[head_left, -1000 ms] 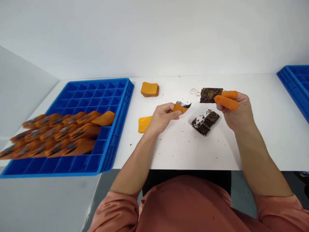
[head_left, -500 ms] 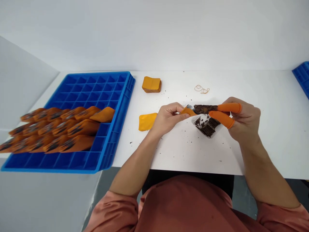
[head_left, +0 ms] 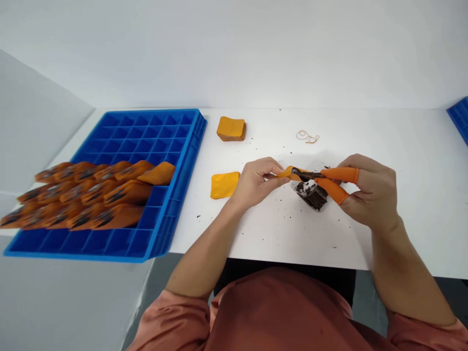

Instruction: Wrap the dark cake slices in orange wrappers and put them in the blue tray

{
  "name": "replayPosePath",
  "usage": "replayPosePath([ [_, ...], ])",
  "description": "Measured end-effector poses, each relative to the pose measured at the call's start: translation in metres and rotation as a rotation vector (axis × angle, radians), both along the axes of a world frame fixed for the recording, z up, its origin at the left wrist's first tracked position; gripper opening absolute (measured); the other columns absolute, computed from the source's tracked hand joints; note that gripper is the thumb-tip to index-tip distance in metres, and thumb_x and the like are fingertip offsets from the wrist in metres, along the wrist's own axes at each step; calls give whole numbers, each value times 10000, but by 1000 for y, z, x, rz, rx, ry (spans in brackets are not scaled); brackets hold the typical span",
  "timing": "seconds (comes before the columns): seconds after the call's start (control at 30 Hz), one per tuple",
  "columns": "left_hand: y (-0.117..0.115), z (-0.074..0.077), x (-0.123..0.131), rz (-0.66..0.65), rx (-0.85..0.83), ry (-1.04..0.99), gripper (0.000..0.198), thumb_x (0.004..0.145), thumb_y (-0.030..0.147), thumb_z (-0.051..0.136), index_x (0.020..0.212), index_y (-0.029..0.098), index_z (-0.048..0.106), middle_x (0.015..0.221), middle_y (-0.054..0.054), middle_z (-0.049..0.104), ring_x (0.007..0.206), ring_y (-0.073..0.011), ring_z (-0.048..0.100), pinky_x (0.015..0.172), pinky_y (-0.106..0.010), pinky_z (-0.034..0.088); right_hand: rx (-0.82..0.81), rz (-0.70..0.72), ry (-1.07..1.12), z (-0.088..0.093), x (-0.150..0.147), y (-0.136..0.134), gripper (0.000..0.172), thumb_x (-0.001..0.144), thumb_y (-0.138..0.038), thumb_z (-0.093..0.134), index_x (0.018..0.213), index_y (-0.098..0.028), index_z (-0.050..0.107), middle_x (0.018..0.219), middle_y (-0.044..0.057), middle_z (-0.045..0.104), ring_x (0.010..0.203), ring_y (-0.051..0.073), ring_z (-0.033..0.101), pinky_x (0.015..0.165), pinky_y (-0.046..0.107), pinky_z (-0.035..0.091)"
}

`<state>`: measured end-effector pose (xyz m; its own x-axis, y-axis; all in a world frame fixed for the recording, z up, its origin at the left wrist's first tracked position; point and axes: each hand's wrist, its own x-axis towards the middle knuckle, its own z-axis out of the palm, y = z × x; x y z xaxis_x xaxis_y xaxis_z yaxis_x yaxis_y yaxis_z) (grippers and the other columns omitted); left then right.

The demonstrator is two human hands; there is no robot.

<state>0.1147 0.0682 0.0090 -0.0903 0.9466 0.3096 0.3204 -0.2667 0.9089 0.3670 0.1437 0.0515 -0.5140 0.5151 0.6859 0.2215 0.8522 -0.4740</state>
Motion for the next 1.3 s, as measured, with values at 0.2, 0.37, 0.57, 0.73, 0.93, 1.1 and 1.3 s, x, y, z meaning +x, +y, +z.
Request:
replayPosePath([
  [0.2, -1, 0, 1, -26, 85, 142, 96, 931, 264, 824, 838, 242, 813, 926, -38, 807, 732, -128, 686, 650, -256, 546, 91, 0, -105, -3, -1, -1, 90, 980, -234, 780, 938, -296, 830, 749, 13, 715, 632, 180, 617, 523, 351, 449],
  [0.37, -3, 2, 3, -29, 56, 87, 110, 954, 333, 808, 888, 248, 828, 925, -46, 807, 768, -152, 692, 664, -278, 548, -16, 49, -69, -5, -2, 1, 108, 992, -333, 817, 1093, -310, 849, 831, 27, 738, 674, 190, 639, 581, 364, 503],
  [0.57, -6, 1, 7, -37, -81, -196, 244, 920, 441, 862, 829, 229, 782, 775, -15, 687, 685, -144, 592, 583, -292, 462, -300, 131, 25, -12, -6, 6, 71, 966, -305, 840, 1035, -316, 857, 836, 7, 728, 618, 140, 584, 514, 311, 441],
  [0.73, -5, 1, 12, -66, -88, -250, 190, 928, 423, 844, 919, 236, 818, 920, -39, 766, 823, -169, 681, 677, -306, 538, -339, 110, 89, -22, -11, 10, 63, 961, -311, 821, 906, -310, 849, 781, 0, 707, 585, 135, 535, 505, 316, 411],
  [0.93, -4, -1, 8, 151, 59, -161, 62, 923, 321, 844, 887, 272, 832, 948, -35, 781, 859, -175, 697, 680, -323, 525, -290, 79, 57, -25, -14, 11, 76, 960, -278, 810, 947, -316, 875, 806, 13, 733, 604, 150, 582, 506, 323, 432],
  [1.1, -3, -2, 5, 151, 110, -115, 52, 901, 259, 848, 867, 297, 860, 902, -19, 769, 723, -130, 628, 593, -296, 455, -187, 67, 105, -26, -17, 11, 158, 959, -178, 803, 964, -315, 882, 808, 9, 738, 628, 148, 617, 524, 313, 454],
  [1.3, -2, -5, 6, 154, 137, -84, 64, 905, 261, 851, 904, 319, 880, 924, -26, 784, 728, -135, 640, 582, -290, 467, -134, 23, 81, -28, -18, 12, 142, 974, -204, 796, 964, -319, 879, 820, 20, 750, 647, 169, 641, 542, 338, 478],
])
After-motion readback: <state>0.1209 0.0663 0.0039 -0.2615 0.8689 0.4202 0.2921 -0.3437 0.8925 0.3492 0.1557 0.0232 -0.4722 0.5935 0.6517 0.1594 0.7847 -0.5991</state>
